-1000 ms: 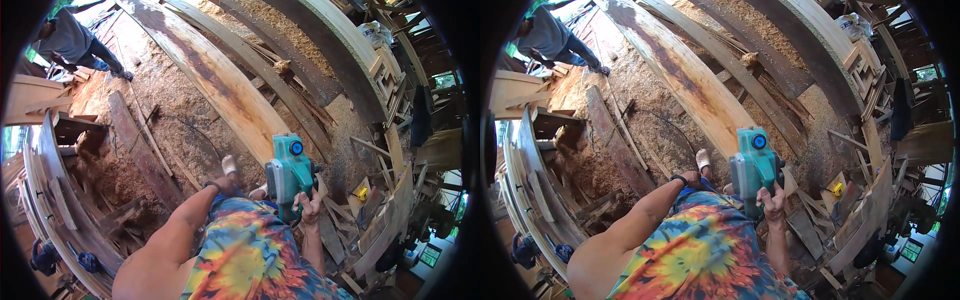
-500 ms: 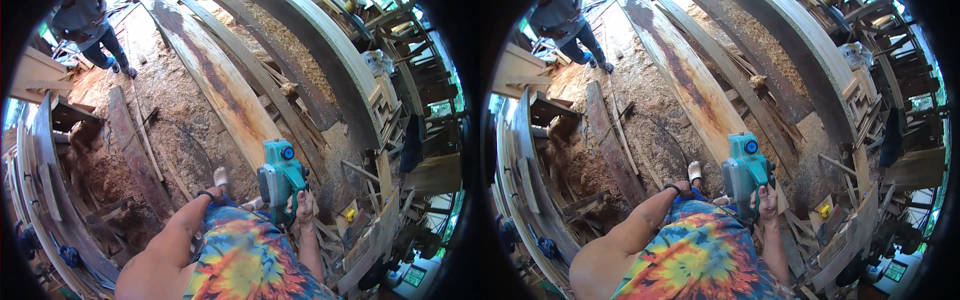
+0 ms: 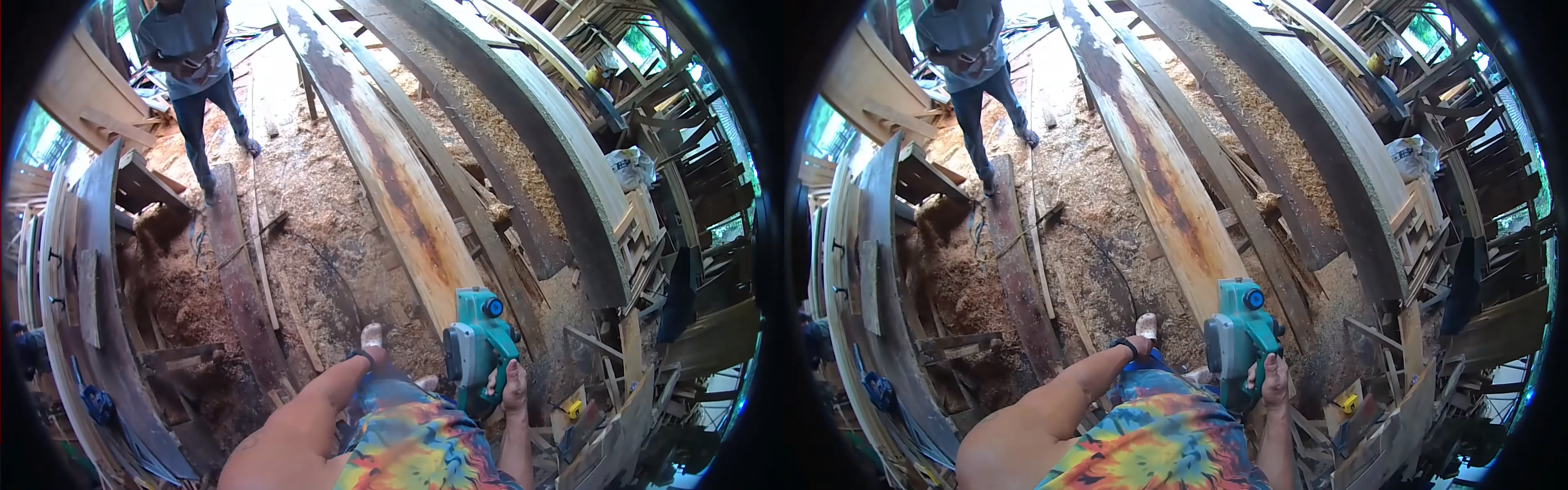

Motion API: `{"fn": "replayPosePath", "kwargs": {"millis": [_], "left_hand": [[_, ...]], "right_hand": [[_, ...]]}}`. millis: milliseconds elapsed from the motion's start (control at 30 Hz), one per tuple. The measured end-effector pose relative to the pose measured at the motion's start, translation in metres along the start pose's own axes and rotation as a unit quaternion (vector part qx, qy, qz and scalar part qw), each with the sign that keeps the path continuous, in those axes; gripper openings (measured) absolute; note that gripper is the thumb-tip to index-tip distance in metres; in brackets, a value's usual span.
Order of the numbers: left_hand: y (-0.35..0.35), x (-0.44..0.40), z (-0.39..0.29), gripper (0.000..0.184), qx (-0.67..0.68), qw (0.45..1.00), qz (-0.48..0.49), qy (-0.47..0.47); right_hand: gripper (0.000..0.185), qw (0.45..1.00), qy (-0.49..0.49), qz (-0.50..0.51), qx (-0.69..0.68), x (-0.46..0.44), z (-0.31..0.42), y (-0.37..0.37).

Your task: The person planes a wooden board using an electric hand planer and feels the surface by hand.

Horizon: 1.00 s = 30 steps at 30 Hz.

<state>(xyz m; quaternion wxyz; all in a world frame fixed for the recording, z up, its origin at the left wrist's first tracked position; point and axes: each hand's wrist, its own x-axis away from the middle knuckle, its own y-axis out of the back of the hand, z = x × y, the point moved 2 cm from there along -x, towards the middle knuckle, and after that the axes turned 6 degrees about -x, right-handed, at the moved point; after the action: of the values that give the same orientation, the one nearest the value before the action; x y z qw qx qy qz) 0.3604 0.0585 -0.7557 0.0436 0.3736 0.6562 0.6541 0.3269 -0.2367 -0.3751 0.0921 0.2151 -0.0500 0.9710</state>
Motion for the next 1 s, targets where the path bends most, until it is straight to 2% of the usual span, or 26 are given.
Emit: {"fn": "replayPosePath", "kwargs": {"millis": [100, 233, 367, 400, 533, 600, 633, 667, 733, 767, 800, 833, 900, 1000], "left_hand": [[0.038, 0.016, -0.003, 0.025, 0.069, 0.992, 0.106, -0.013], [0.059, 0.024, 0.006, 0.028, 0.129, 0.979, 0.156, -0.027], [0.044, 0.035, 0.007, 0.032, 0.175, 0.952, 0.248, -0.025], [0.044, 0.037, 0.006, 0.035, 0.203, 0.951, 0.231, -0.014], [0.088, 0.067, -0.008, 0.037, 0.156, 0.964, 0.216, -0.011], [0.083, 0.076, -0.012, 0.036, 0.175, 0.961, 0.213, 0.038], [0.073, 0.084, -0.017, 0.035, 0.185, 0.957, 0.214, 0.060], [0.017, 0.071, -0.013, 0.036, 0.222, 0.951, 0.202, 0.077], [0.011, 0.089, -0.028, 0.043, 0.220, 0.949, 0.189, 0.124], [0.024, 0.102, -0.042, 0.044, 0.238, 0.937, 0.213, 0.142], [0.001, 0.106, -0.054, 0.048, 0.250, 0.936, 0.202, 0.146], [0.019, 0.121, -0.070, 0.051, 0.268, 0.933, 0.197, 0.138], [0.001, 0.135, -0.103, 0.054, 0.299, 0.918, 0.213, 0.148], [-0.047, 0.153, -0.165, 0.051, 0.266, 0.930, 0.199, 0.158]], "right_hand": [[0.076, 1.000, -0.008, 0.001, -0.003, 0.003, 0.000, 0.000], [0.078, 1.000, -0.010, 0.015, 0.002, 0.000, 0.004, 0.001], [0.076, 0.999, -0.009, 0.049, 0.010, -0.004, 0.008, 0.008], [0.076, 0.998, -0.007, 0.058, 0.014, -0.006, 0.009, 0.012], [0.071, 0.994, -0.018, 0.106, -0.026, -0.008, 0.007, 0.022], [0.068, 0.990, -0.039, 0.119, -0.066, -0.005, 0.004, 0.028], [0.066, 0.987, -0.041, 0.136, -0.075, -0.003, 0.000, 0.033], [0.064, 0.984, -0.045, 0.149, -0.084, -0.002, -0.005, 0.038], [0.059, 0.982, -0.058, 0.160, -0.083, 0.017, -0.010, 0.050], [0.057, 0.982, -0.065, 0.161, -0.075, 0.025, -0.008, 0.054], [0.056, 0.983, -0.062, 0.161, -0.066, 0.033, -0.012, 0.064], [0.055, 0.983, -0.054, 0.162, -0.061, 0.045, -0.019, 0.074], [0.058, 0.983, -0.060, 0.167, -0.045, 0.074, -0.024, 0.091], [0.061, 0.983, -0.048, 0.176, 0.017, 0.106, -0.041, 0.118]]}}
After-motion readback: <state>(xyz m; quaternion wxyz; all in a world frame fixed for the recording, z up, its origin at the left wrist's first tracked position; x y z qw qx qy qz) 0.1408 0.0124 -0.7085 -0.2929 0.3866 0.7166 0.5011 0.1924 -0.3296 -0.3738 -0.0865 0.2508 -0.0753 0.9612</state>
